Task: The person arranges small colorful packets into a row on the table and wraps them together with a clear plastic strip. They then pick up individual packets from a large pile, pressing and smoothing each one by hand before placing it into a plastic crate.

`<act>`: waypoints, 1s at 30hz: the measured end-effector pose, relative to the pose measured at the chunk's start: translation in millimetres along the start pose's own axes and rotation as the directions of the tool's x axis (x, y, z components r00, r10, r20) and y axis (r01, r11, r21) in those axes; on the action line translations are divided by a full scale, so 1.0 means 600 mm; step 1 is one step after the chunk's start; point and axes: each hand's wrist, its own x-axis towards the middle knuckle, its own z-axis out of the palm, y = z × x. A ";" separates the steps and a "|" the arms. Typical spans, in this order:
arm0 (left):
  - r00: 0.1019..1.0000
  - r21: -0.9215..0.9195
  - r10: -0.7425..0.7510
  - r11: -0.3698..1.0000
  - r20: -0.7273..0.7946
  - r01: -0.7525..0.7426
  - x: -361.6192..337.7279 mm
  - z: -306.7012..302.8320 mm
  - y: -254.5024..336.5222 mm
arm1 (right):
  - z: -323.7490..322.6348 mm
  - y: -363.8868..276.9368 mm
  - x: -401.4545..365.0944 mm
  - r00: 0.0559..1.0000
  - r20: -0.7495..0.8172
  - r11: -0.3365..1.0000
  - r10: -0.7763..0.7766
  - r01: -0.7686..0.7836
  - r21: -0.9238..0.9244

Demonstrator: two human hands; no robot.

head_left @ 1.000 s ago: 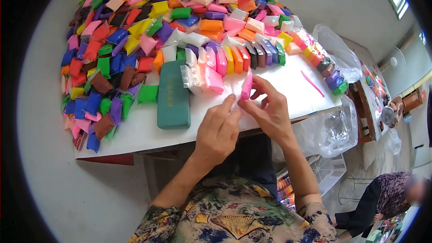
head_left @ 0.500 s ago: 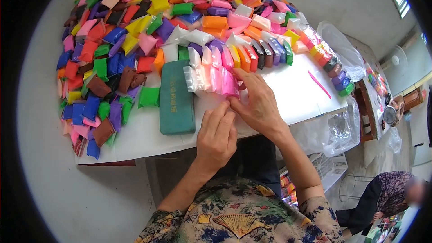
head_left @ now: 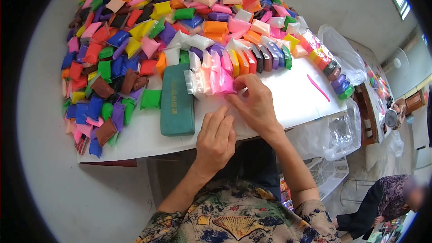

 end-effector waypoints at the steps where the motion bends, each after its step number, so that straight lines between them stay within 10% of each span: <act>1: 1.000 -0.002 -0.003 1.000 0.011 0.003 0.000 -0.001 0.001 | 0.002 -0.002 0.000 1.000 -0.011 1.000 -0.003 0.002 -0.013; 15: 0.993 0.083 -0.008 0.997 0.115 -0.002 0.049 -0.168 0.000 | -0.027 -0.008 -0.038 1.000 -0.024 0.998 0.018 -0.019 -0.057; 22: 0.915 0.088 -0.399 0.911 -0.054 0.402 0.194 -0.239 -0.137 | -0.028 -0.001 -0.065 0.997 -0.071 0.998 -0.029 0.025 -0.053; 26: 0.997 0.433 0.019 0.900 0.075 -0.050 0.285 -0.229 -0.285 | -0.031 -0.002 -0.065 0.997 -0.067 0.999 -0.036 0.035 -0.023; 30: 0.938 0.642 -0.178 0.764 0.298 -0.059 0.311 -0.183 -0.321 | -0.031 0.004 -0.067 0.998 -0.059 0.999 -0.034 0.034 -0.004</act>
